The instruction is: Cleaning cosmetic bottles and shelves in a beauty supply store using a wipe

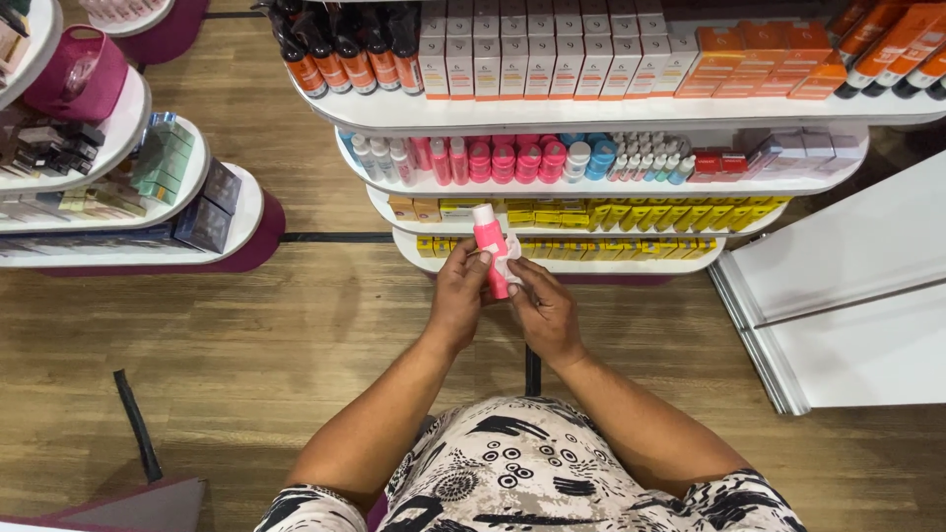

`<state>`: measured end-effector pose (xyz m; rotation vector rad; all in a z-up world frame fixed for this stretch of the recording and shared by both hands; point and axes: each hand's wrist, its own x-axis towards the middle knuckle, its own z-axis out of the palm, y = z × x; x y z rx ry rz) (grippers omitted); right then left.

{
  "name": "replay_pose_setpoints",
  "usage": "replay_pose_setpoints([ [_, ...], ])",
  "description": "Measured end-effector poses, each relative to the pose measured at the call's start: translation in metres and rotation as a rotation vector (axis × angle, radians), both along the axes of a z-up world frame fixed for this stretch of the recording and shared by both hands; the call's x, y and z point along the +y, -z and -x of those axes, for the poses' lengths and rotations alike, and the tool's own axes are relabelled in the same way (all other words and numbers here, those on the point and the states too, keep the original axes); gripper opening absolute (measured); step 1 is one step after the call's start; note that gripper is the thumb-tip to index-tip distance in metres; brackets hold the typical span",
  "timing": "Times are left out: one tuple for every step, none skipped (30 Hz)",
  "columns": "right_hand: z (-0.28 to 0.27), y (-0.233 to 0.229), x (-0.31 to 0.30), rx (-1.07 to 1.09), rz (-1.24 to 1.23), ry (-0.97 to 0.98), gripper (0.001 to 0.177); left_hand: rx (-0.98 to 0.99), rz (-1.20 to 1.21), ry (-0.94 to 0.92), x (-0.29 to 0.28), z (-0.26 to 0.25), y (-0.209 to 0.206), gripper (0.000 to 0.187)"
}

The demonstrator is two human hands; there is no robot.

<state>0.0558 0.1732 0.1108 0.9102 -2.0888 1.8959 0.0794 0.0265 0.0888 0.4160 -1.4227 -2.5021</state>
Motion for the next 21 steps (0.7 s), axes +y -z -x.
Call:
replay_pose_setpoints([
  [-0.001, 0.000, 0.001, -0.002, 0.000, 0.002, 0.027, -0.002, 0.000, 0.002, -0.001, -0.001, 0.003, 0.037],
  [-0.001, -0.001, 0.001, -0.012, 0.008, -0.003, 0.028, -0.009, 0.004, 0.003, -0.002, 0.000, 0.006, 0.036],
  [-0.001, -0.001, 0.001, -0.023, 0.016, -0.009, 0.028, -0.015, 0.007, 0.004, -0.003, 0.000, 0.009, 0.035],
  [0.000, 0.001, 0.001, -0.023, 0.015, -0.012, 0.028, -0.015, 0.006, 0.000, -0.002, -0.002, 0.003, 0.035],
  [0.001, 0.003, 0.001, -0.040, 0.034, -0.015, 0.028, -0.023, 0.003, 0.000, -0.002, -0.003, -0.002, 0.036],
  [0.002, 0.005, 0.001, -0.057, 0.054, -0.015, 0.029, -0.031, 0.001, 0.003, -0.001, -0.004, -0.008, 0.037],
  [0.003, 0.004, 0.002, -0.057, 0.054, -0.016, 0.029, -0.031, 0.001, 0.002, -0.001, -0.005, -0.011, 0.037],
  [0.004, 0.004, 0.003, -0.043, 0.055, -0.028, 0.029, -0.023, -0.008, -0.003, -0.001, -0.005, -0.014, 0.036],
  [0.004, 0.004, 0.003, -0.028, 0.057, -0.040, 0.030, -0.016, -0.016, -0.008, 0.000, -0.006, -0.017, 0.036],
  [0.005, 0.003, 0.004, -0.028, 0.057, -0.039, 0.030, -0.016, -0.016, -0.007, -0.001, -0.006, -0.017, 0.036],
  [0.007, 0.002, 0.004, -0.018, 0.048, -0.049, 0.030, -0.019, -0.012, -0.009, -0.002, -0.005, -0.018, 0.036],
  [0.007, 0.001, 0.005, -0.009, 0.037, -0.058, 0.030, -0.024, -0.009, -0.010, -0.002, -0.006, -0.018, 0.036],
  [0.006, -0.001, 0.006, -0.011, 0.037, -0.057, 0.030, -0.026, -0.010, -0.009, -0.001, -0.007, -0.021, 0.036],
  [0.007, -0.003, 0.006, -0.001, 0.029, -0.058, 0.030, -0.027, -0.013, -0.014, 0.000, -0.007, -0.024, 0.036],
  [0.007, -0.004, 0.006, 0.009, 0.021, -0.060, 0.031, -0.029, -0.017, -0.020, 0.000, -0.007, -0.028, 0.036],
  [0.007, -0.004, 0.006, 0.009, 0.022, -0.060, 0.031, -0.029, -0.017, -0.020, 0.000, -0.008, -0.028, 0.036],
  [0.007, -0.004, 0.006, 0.011, 0.020, -0.062, 0.031, -0.028, -0.025, -0.023, 0.001, -0.008, -0.027, 0.035],
  [0.007, -0.003, 0.007, 0.013, 0.018, -0.061, 0.031, -0.026, -0.035, -0.024, 0.001, -0.008, -0.027, 0.034],
  [0.008, -0.003, 0.007, 0.014, 0.018, -0.059, 0.031, -0.026, -0.034, -0.022, 0.000, -0.006, -0.021, 0.034],
  [0.008, -0.002, 0.007, 0.005, 0.029, -0.064, 0.030, -0.036, -0.019, -0.013, -0.002, -0.005, -0.015, 0.035],
  [0.008, -0.001, 0.008, -0.003, 0.040, -0.069, 0.029, -0.045, -0.004, -0.005, -0.003, -0.004, -0.008, 0.037],
])
